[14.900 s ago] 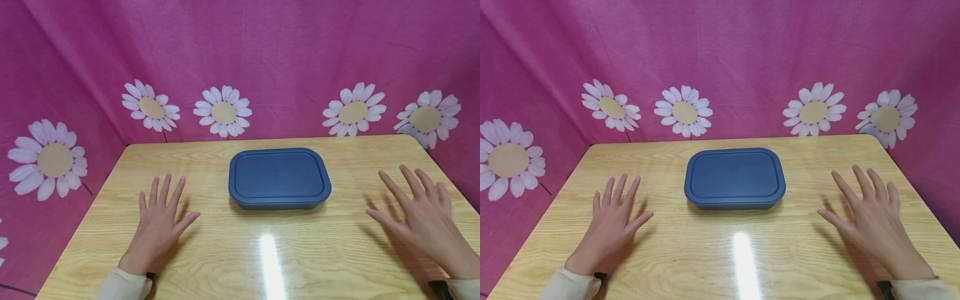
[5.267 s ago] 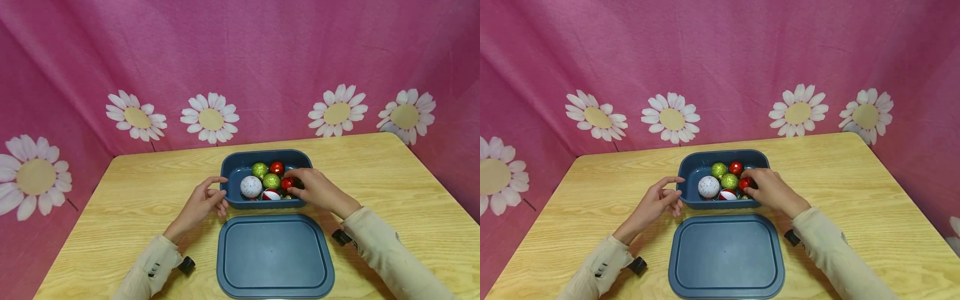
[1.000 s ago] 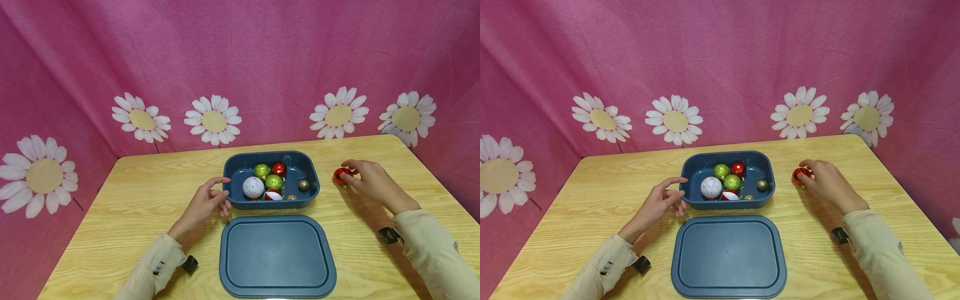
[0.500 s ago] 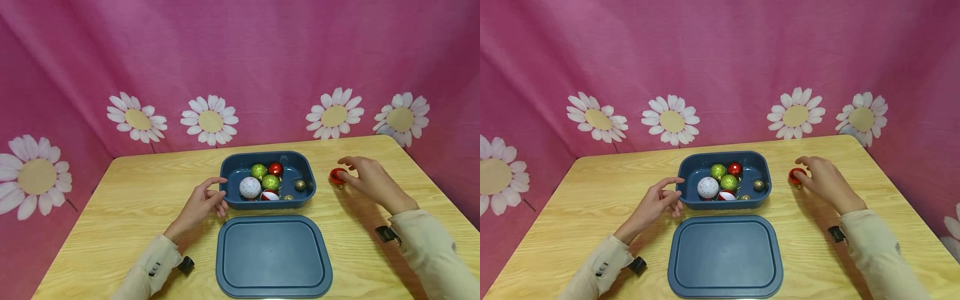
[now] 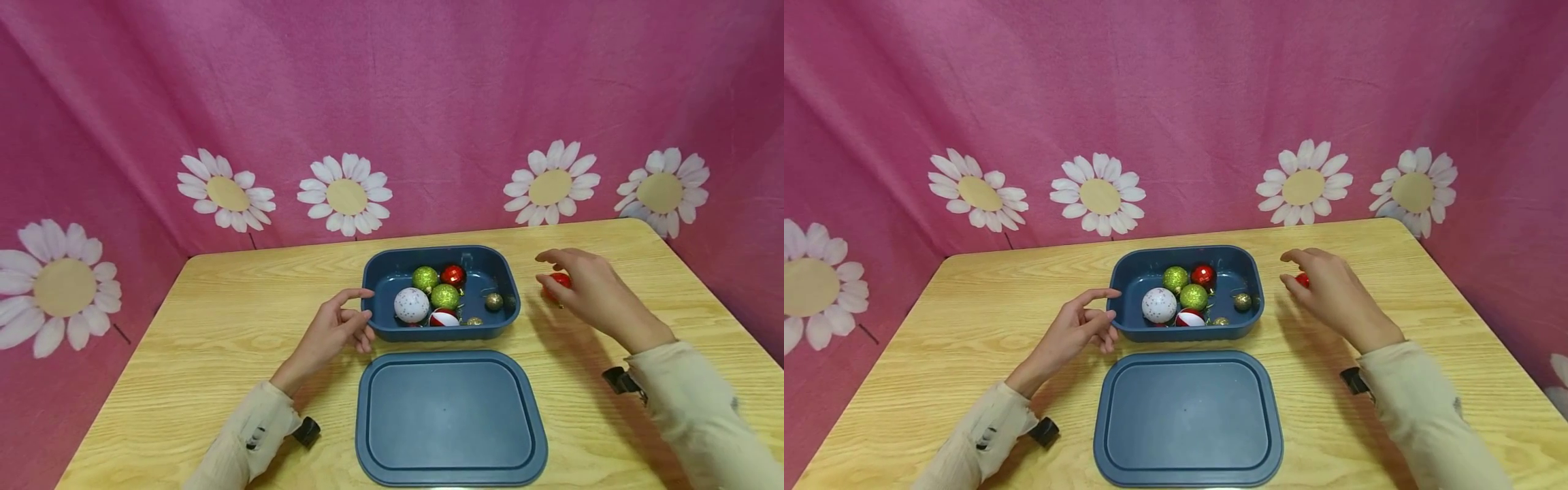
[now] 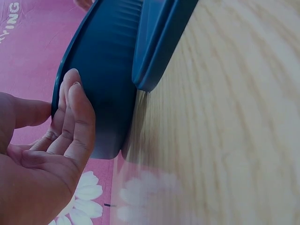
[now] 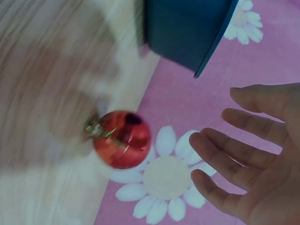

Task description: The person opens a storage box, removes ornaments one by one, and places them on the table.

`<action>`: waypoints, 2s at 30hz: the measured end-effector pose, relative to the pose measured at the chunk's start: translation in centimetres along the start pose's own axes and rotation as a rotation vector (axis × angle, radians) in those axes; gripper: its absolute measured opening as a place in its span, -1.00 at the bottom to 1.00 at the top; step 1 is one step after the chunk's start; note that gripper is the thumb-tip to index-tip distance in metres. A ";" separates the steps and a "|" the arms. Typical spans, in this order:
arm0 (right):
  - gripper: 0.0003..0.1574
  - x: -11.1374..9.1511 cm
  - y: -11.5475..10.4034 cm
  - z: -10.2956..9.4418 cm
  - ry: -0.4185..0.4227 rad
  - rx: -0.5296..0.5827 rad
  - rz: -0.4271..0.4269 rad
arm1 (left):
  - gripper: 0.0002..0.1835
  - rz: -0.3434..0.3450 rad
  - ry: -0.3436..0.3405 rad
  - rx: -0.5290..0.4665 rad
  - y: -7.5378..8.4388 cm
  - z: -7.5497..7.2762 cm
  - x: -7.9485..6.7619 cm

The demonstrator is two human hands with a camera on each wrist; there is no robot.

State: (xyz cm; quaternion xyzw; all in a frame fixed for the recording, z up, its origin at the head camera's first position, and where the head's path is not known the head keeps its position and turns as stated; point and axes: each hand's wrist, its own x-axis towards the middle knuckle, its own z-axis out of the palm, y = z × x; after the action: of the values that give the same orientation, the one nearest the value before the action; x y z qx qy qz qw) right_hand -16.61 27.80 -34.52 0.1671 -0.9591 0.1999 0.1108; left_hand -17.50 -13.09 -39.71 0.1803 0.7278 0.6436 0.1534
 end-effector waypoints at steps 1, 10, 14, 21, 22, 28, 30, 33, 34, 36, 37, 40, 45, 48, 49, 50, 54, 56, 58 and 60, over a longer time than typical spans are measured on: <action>-0.54 0.1 -0.3 0.0 0.003 0.005 -0.010 | -0.56 0.001 0.001 0.001 0.0 0.0 0.0; -0.60 0.8 -2.4 0.6 0.043 0.008 -0.089 | -0.56 0.001 0.005 0.014 -0.1 0.1 0.1; -0.59 1.4 -3.1 1.0 0.034 0.006 -0.097 | -0.55 -0.001 0.009 0.020 -0.1 0.0 0.1; -0.60 2.3 -4.5 1.8 0.001 0.008 -0.125 | -0.55 0.006 0.009 0.016 0.0 -0.1 0.1; -0.60 2.4 -4.7 1.9 -0.005 0.009 -0.129 | -0.55 0.008 0.008 0.016 -0.1 -0.1 0.1; -0.59 3.2 -6.0 2.9 -0.046 0.020 -0.148 | -0.55 0.001 0.014 0.008 0.1 -0.1 0.0; -0.58 3.5 -6.4 3.4 -0.057 0.024 -0.163 | -0.55 -0.001 0.013 0.003 0.1 0.0 0.0; -0.58 3.8 -6.7 4.2 -0.071 0.041 -0.184 | -0.55 0.000 0.009 -0.001 0.1 0.0 0.0; -0.58 3.9 -6.8 4.4 -0.075 0.046 -0.192 | -0.55 0.000 0.009 0.000 0.1 0.0 0.0; -0.60 4.1 -6.9 4.9 -0.079 0.062 -0.206 | -0.55 0.001 0.009 0.003 0.1 0.0 0.0; -0.61 4.2 -7.0 5.2 -0.080 0.067 -0.214 | -0.55 0.001 0.009 0.004 0.1 0.0 0.0; -0.62 4.5 -7.2 5.8 -0.088 0.081 -0.232 | -0.55 0.001 0.012 0.009 0.1 0.0 0.0; -0.58 4.7 -7.6 6.7 -0.118 0.087 -0.202 | -0.55 -0.001 0.013 0.011 -0.1 -0.1 0.1; -0.57 4.8 -7.8 7.1 -0.137 0.085 -0.177 | -0.55 -0.003 0.013 0.007 -0.1 -0.1 0.1; -0.57 4.8 -7.8 7.3 -0.142 0.083 -0.170 | -0.55 -0.003 0.012 0.006 -0.1 -0.1 0.0; -0.57 4.8 -7.9 7.4 -0.148 0.082 -0.162 | -0.55 -0.002 0.011 0.005 -0.1 -0.1 0.0; -0.55 4.7 -7.8 7.8 -0.171 0.079 -0.136 | -0.55 0.004 0.010 0.000 0.0 -0.1 0.0; -0.55 4.7 -7.7 8.0 -0.178 0.082 -0.131 | -0.55 0.008 0.008 0.000 0.0 -0.1 0.0; -0.54 4.7 -7.6 8.1 -0.182 0.089 -0.132 | -0.55 0.009 0.007 0.001 -0.1 -0.1 0.1; -0.55 4.7 -7.5 8.2 -0.182 0.100 -0.135 | -0.55 0.006 0.007 0.004 0.0 0.0 0.1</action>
State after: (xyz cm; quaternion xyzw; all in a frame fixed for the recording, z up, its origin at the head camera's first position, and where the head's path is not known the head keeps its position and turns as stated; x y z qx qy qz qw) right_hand -19.36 16.60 -37.98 0.2541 -0.9406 0.2236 0.0278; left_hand -17.59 -13.10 -39.71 0.1805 0.7293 0.6431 0.1484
